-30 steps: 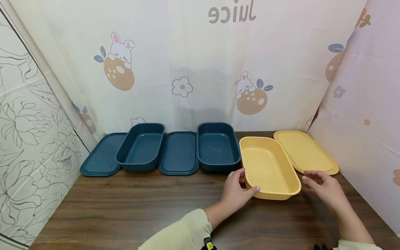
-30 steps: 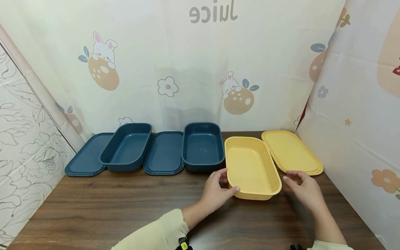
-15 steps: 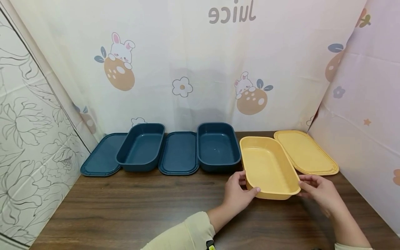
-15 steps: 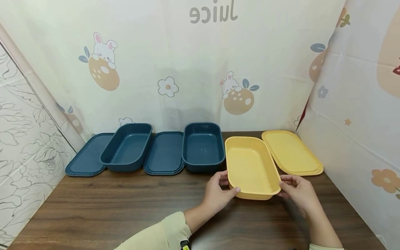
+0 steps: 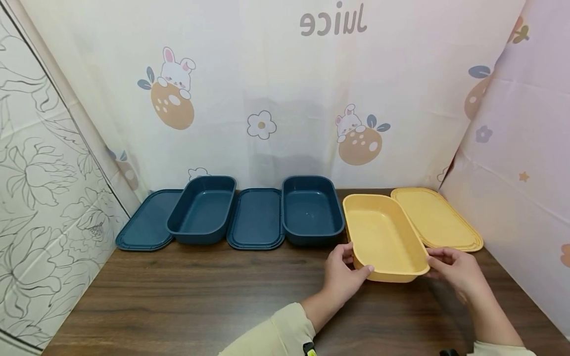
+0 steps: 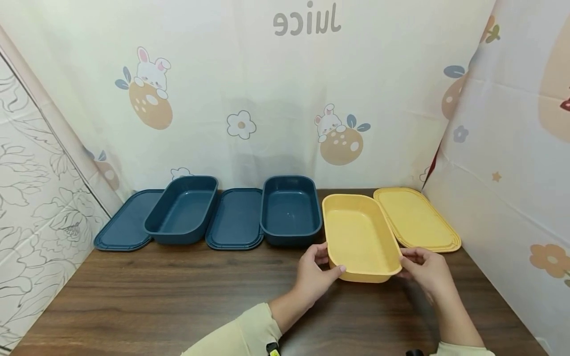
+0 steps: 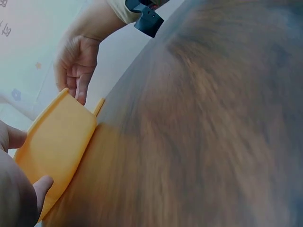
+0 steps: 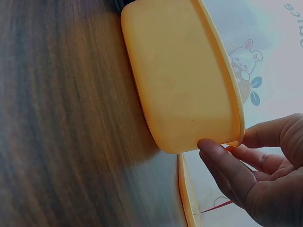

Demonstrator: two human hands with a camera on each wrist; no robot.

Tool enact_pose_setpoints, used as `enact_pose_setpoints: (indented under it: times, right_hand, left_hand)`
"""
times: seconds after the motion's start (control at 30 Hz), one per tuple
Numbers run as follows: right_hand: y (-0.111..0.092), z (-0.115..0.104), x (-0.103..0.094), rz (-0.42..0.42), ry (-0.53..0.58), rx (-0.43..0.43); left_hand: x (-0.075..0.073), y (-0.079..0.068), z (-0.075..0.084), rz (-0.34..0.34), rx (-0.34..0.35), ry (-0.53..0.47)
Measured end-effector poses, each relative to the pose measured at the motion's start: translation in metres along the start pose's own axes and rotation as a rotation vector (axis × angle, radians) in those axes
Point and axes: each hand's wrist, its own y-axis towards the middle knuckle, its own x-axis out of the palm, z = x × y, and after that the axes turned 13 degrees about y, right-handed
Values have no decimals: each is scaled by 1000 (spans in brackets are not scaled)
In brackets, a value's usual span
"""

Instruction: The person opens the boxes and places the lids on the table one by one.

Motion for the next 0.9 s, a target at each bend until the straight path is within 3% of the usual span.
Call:
enact_pose_setpoints:
  times: [0.3, 0.6, 0.9]
  right_hand:
    - [6, 2, -2, 19, -173, -17]
    - [13, 0, -5, 15, -50, -19]
    - [22, 1, -4, 31, -65, -17]
  left_hand:
    - [7, 3, 1, 22, -31, -36]
    - [11, 11, 0, 43, -30, -54]
    - [15, 17, 1, 62, -47, -36]
